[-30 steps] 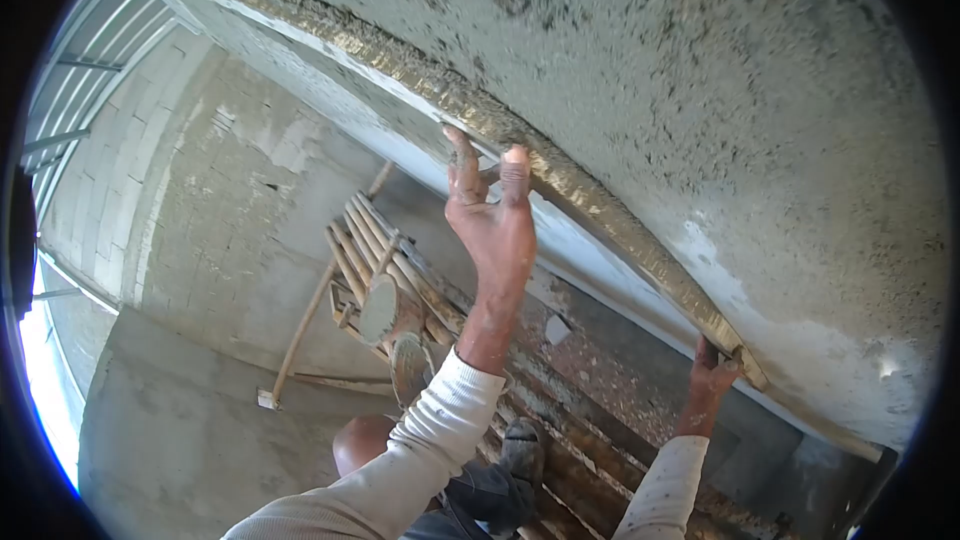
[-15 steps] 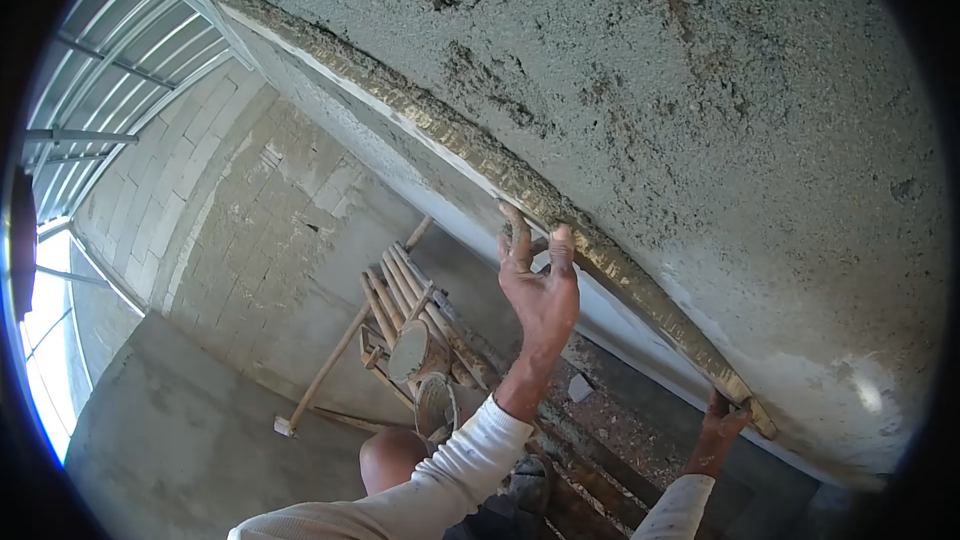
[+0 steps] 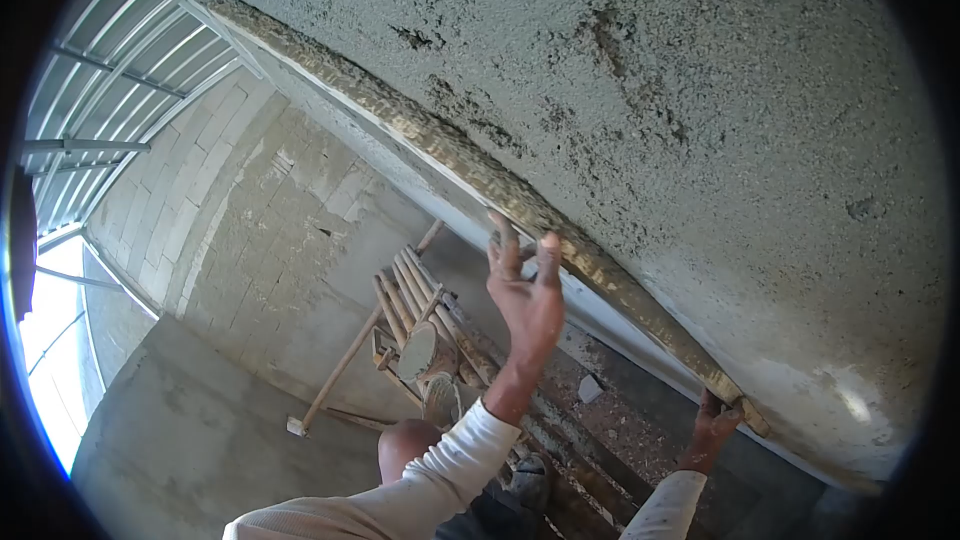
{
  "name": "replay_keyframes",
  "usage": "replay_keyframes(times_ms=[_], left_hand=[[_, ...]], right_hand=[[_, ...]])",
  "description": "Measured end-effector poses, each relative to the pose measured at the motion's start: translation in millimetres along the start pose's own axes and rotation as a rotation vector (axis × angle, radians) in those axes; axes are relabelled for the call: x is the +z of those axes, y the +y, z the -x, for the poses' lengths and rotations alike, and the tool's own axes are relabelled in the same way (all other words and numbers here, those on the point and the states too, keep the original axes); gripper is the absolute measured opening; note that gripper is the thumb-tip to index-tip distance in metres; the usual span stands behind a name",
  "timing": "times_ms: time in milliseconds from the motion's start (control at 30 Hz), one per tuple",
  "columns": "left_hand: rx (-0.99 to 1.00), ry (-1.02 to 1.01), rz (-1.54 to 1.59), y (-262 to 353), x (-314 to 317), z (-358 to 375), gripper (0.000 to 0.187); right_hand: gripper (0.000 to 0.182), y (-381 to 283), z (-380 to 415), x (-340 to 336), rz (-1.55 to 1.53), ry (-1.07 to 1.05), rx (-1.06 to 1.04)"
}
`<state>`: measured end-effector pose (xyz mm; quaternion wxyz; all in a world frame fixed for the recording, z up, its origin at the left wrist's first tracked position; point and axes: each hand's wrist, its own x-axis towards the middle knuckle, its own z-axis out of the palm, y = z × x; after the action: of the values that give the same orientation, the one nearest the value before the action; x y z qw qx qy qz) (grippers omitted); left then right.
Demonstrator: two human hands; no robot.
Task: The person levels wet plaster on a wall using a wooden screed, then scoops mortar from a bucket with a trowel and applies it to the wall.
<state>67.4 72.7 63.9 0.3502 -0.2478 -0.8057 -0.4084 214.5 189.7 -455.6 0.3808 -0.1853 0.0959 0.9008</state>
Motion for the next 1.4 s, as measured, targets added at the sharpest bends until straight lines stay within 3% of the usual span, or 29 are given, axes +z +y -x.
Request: replay_keyframes(times_ms=[100, 167, 267, 333, 400, 467, 533, 567, 667, 767, 867, 933, 1000, 1100, 1200, 1300, 1400], left_hand=[[-0.107, -0.056, 0.064, 17, 5, 23, 0.081], [-0.122, -0.034, 0.081, 14, -1, -2, 0.079], [-0.124, 0.055, 0.246, -5, -22, -74, 0.075], [-0.173, 0.105, 0.443, -13, -40, -116, 0.071], [-0.209, 0.052, 0.438, -16, -53, -130, 0.071], [-0.226, 0.021, 0.420, -18, -49, -127, 0.065], [-0.159, 0.044, 0.235, 3, -30, -81, 0.057], [-0.125, 0.060, 0.146, 19, -20, -55, 0.054], [-0.104, 0.011, 0.098, 63, -2, 13, 0.066], [-0.142, -0.026, 0.097, 59, -3, 11, 0.074], [-0.006, 0.013, 0.062, 43, -18, -38, 0.073], [0.020, 0.072, 0.160, 31, -34, -89, 0.069], [-0.088, 0.071, 0.337, 26, -47, -121, 0.072], [-0.225, -0.037, 0.447, 36, -57, -129, 0.085], [-0.143, -0.095, 0.250, 62, -41, -66, 0.084], [-0.037, 0.032, 0.120, 97, -2, 10, 0.050], [-0.005, 0.075, 0.167, 105, 11, 30, 0.041]], right_hand=[[0.062, -8, -4, 0, 0.030, 0.222, -0.058], [0.062, 12, 8, 30, -0.004, 0.189, -0.028], [0.062, 59, 45, 118, -0.076, 0.175, -0.002], [0.062, 80, 73, 187, -0.076, 0.235, 0.007], [0.061, 82, 93, 233, -0.019, 0.355, 0.011], [0.062, 66, 85, 212, -0.081, 0.274, 0.014], [0.061, 48, 57, 143, -0.103, 0.129, 0.024], [0.061, 32, 53, 123, -0.093, 0.156, 0.027], [0.059, -5, 40, 76, -0.081, 0.189, 0.024], [0.059, 9, 21, 43, -0.068, 0.138, 0.028], [0.060, 35, 25, 66, -0.088, 0.119, -0.003], [0.058, 61, 57, 145, -0.133, 0.168, -0.054], [0.059, 73, 82, 202, -0.164, 0.257, -0.014], [0.057, 67, 81, 199, -0.222, 0.220, 0.030], [0.055, 36, 44, 126, -0.253, 0.172, 0.030], [0.054, -14, 13, 36, -0.227, 0.117, -0.025], [0.052, -34, 20, 35, -0.163, 0.195, -0.059]])
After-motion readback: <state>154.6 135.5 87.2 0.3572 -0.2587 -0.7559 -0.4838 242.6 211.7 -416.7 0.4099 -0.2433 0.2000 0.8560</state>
